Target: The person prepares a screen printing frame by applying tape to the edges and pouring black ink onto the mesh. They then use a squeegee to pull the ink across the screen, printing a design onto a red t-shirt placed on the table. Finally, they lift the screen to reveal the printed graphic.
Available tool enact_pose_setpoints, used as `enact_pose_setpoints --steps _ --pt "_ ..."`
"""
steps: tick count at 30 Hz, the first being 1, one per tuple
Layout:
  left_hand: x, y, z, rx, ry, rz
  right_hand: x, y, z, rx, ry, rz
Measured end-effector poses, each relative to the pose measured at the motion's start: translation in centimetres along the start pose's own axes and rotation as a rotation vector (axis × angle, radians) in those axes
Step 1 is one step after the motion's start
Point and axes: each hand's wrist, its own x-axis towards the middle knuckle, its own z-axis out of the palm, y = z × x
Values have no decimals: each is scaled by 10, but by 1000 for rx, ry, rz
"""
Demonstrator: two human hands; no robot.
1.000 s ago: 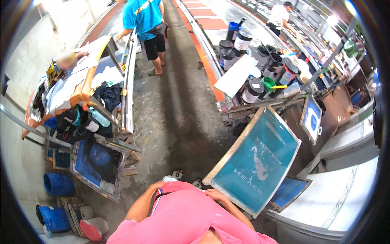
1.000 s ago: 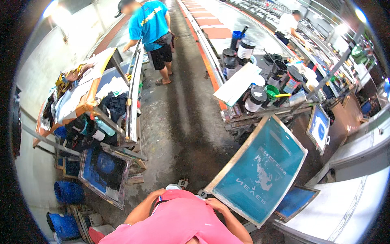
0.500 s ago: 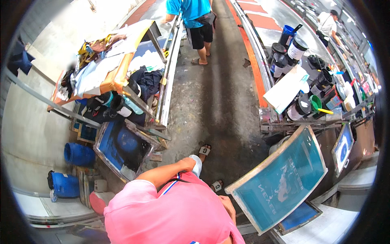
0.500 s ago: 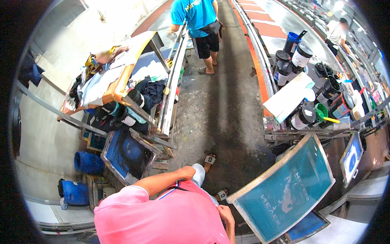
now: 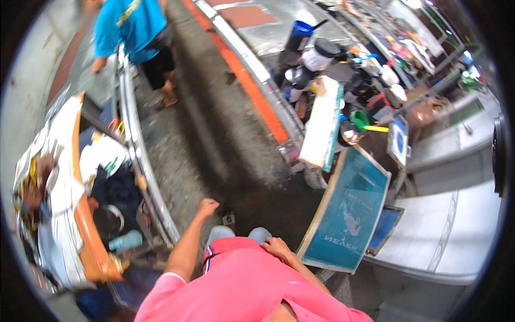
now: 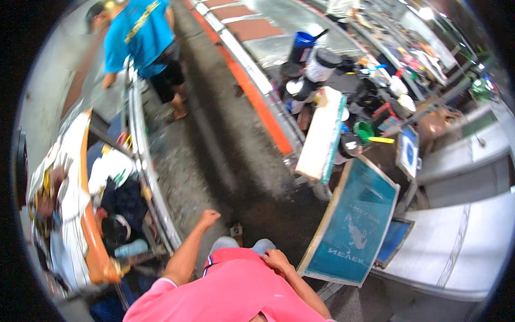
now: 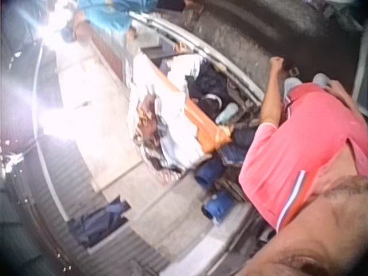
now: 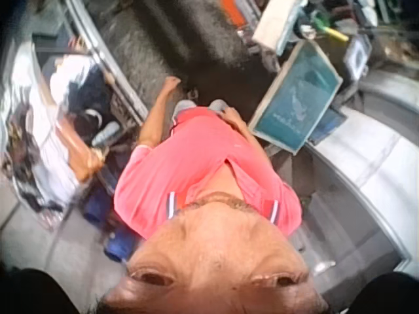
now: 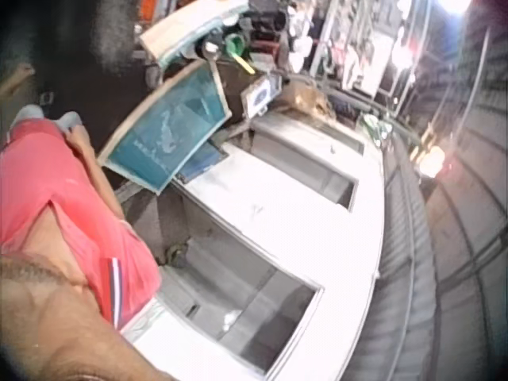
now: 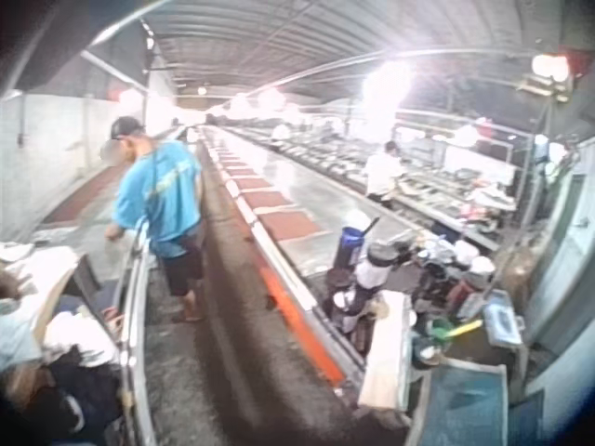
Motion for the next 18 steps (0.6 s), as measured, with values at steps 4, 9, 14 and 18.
enact_pose_setpoints --steps 4,9,14,18 --pt "17 -1 -26 -369 -83 -349 62 -43 -37 -54 24 -128" --pt "17 -7 -35 -513 -76 -528 166 -88 -54 -144 -35 -212" --pt "44 -68 -51 -379 -61 -484 321 -146 -75 -163 -134 -312" --pt "108 -99 -74 -132 -64 -467 406 -191 -134 -188 -122 -328"
